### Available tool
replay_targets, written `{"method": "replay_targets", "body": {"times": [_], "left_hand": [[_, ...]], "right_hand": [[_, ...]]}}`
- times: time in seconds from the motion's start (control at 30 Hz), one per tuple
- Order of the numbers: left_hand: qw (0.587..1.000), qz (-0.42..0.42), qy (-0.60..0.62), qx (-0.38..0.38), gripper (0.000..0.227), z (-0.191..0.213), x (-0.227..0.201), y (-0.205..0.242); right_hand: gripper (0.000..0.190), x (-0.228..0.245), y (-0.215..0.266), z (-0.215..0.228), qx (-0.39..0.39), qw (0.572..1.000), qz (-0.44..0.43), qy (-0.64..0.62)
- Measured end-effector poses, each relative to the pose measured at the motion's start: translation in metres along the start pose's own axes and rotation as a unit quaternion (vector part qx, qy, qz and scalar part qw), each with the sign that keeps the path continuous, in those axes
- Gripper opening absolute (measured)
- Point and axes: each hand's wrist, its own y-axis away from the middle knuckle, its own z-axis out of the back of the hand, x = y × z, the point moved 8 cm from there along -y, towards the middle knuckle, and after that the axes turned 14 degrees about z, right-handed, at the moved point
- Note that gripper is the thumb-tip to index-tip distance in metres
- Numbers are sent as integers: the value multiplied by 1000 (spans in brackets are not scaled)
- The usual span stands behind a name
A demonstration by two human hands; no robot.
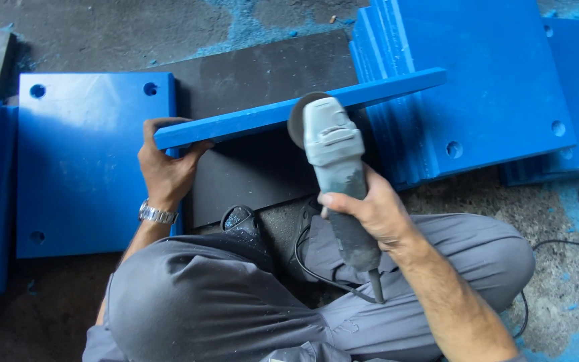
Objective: Using an angle grinder to smooth the edges of stacked blue plastic blocks on a workshop floor.
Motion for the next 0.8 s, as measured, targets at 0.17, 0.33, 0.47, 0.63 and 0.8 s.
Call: {"method": "replay_targets", "body": {"times": [0.17, 0.33, 0.47, 0.63, 0.8], "left_hand": [[1000, -3, 0, -8, 57, 1, -5, -1], [1000, -2, 23, -16, 56, 0, -7, 1], [999, -8, 35, -20, 56, -2, -7, 1], [998, -17, 55, -27, 55, 1, -4, 0], [999, -17, 36, -22, 54, -2, 0, -1]], "right_hand": [[56, -4, 0, 16, -28, 999, -14, -6], [52, -6, 4, 66, -131, 989, 9, -74], [54, 5, -3, 37, -108, 994, 15, -23], [57, 10, -19, -46, 9, 999, 10, 35], [54, 16, -26, -85, 74, 996, 7, 54]]}}
